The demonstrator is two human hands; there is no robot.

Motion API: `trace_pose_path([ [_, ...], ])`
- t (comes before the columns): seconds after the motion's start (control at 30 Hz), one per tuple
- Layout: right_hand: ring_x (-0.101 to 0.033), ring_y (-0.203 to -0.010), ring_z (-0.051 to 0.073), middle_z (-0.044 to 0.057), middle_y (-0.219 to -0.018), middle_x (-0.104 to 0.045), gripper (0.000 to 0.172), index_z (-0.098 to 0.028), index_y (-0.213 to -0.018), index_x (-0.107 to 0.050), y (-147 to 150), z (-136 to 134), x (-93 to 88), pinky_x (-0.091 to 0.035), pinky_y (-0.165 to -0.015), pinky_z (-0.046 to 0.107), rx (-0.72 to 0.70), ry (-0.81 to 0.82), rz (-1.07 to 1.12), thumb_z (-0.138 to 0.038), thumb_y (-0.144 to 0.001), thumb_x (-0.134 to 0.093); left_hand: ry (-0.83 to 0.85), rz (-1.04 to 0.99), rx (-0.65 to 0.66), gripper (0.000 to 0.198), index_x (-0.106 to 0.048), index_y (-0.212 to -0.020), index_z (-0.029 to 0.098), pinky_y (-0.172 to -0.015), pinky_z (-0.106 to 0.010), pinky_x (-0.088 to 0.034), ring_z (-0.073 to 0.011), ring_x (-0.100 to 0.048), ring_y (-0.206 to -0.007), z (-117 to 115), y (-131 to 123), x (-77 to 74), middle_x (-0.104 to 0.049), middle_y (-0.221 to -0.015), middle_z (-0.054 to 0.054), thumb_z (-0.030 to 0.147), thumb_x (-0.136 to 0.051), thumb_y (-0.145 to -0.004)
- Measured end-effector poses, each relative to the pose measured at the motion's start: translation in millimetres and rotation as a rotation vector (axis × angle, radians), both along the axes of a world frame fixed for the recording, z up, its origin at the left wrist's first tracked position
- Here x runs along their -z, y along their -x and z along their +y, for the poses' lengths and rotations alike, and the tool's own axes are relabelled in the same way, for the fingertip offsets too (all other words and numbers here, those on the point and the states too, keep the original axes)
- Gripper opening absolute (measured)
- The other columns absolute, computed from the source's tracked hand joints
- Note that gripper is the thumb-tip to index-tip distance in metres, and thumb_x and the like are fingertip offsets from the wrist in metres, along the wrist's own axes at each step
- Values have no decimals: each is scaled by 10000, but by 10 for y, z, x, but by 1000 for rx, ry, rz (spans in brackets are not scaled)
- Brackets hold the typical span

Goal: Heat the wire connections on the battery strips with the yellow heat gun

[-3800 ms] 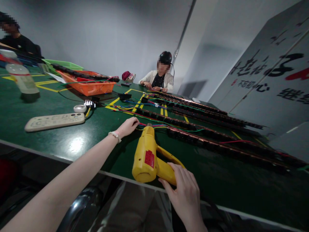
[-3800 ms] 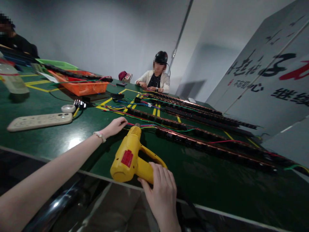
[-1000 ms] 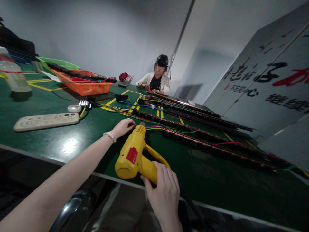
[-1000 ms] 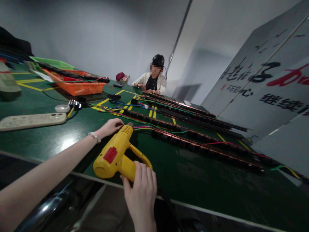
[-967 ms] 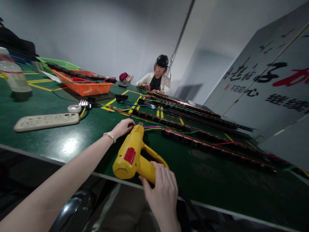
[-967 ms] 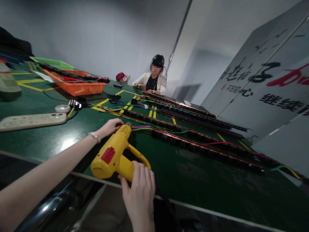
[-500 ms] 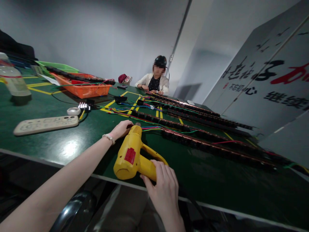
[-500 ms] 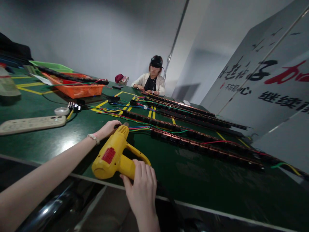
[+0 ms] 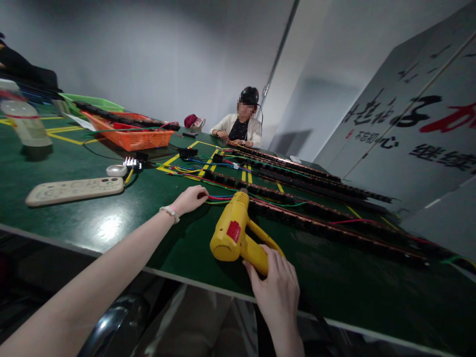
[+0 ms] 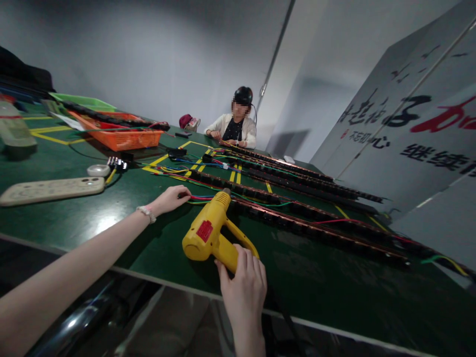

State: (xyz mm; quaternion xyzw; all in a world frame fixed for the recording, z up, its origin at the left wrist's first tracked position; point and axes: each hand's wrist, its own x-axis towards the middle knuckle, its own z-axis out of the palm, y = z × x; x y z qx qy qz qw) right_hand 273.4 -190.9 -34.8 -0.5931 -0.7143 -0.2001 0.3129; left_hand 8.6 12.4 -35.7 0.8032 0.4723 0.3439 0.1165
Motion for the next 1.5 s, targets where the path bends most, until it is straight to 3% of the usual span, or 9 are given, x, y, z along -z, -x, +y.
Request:
trace_pose_path([
  [0.23, -587, -853, 225, 56, -911, -636, 426, -180, -1015, -543, 16, 45, -157, -379, -768, 340, 33, 124, -52, -551, -807, -579, 0, 48, -179, 232, -658, -942, 205, -810, -283, -470, -174, -600, -882, -36, -20, -51, -604, -1007, -53, 254, -463, -826],
  [0.4, -601, -750, 226, 39, -802, -635, 403, -193, -912, -550, 74, 139, -307, -373, -664, 325, 53, 321, -165, -554, -754, -637, 74, 148, -349, 251, -681, -949, 207, -874, -415, -436, -285, -558, -1009, -23, 16, -66, -615, -1039, -90, 322, -530, -785],
  [0.6, -605, -753, 220, 32, -820, -628, 451, -193, -1045, -527, 135, 117, -266, -379, -647, 316, 14, 255, -203, -531, -770, -642, 30, 67, -314, 176, -670, -845, 195, -861, -426, -421, -272, -551, -946, -28, 14, -69, -612, -965, -91, 292, -543, -770],
  [0.73, -589, -724, 221, 32, -774, -603, 453, -180, -1016, -525, 201, 60, -192, -374, -657, 327, 9, 184, -234, -565, -790, -604, -60, 37, -114, 201, -663, -893, 216, -891, -391, -402, -235, -529, -987, -48, -18, -68, -589, -1001, -63, 341, -529, -811],
  [0.83, -575, -704, 221, 30, -749, -590, 442, -180, -966, -523, 257, 22, -173, -361, -641, 326, 3, 158, -235, -574, -784, -605, -21, 105, -36, 226, -681, -898, 234, -896, -396, -387, -234, -525, -1007, -29, -38, -44, -587, -1017, -53, 378, -522, -828],
  [1.07, -567, -722, 212, 17, -752, -582, 441, -189, -921, -520, 351, -15, -211, -366, -651, 314, -96, 215, -175, -542, -720, -693, 6, 88, -83, 205, -660, -831, 190, -841, -339, -413, -201, -558, -931, 25, -42, -26, -607, -978, -55, 327, -509, -849],
  [1.3, -568, -748, 203, 19, -792, -592, 473, -186, -974, -541, 447, -7, -198, -392, -680, 332, -218, 268, -154, -590, -748, -637, -68, 133, -158, 188, -630, -882, 192, -862, -372, -372, -228, -539, -999, -14, -66, -61, -622, -1006, -67, 289, -469, -873],
  [1.5, -595, -774, 197, 20, -846, -642, 497, -182, -981, -572, 337, 25, -269, -402, -676, 330, -328, 295, -102, -592, -717, -669, -98, 119, -185, 163, -612, -896, 205, -843, -345, -359, -209, -565, -929, -43, -66, -61, -663, -937, -54, 235, -454, -867],
])
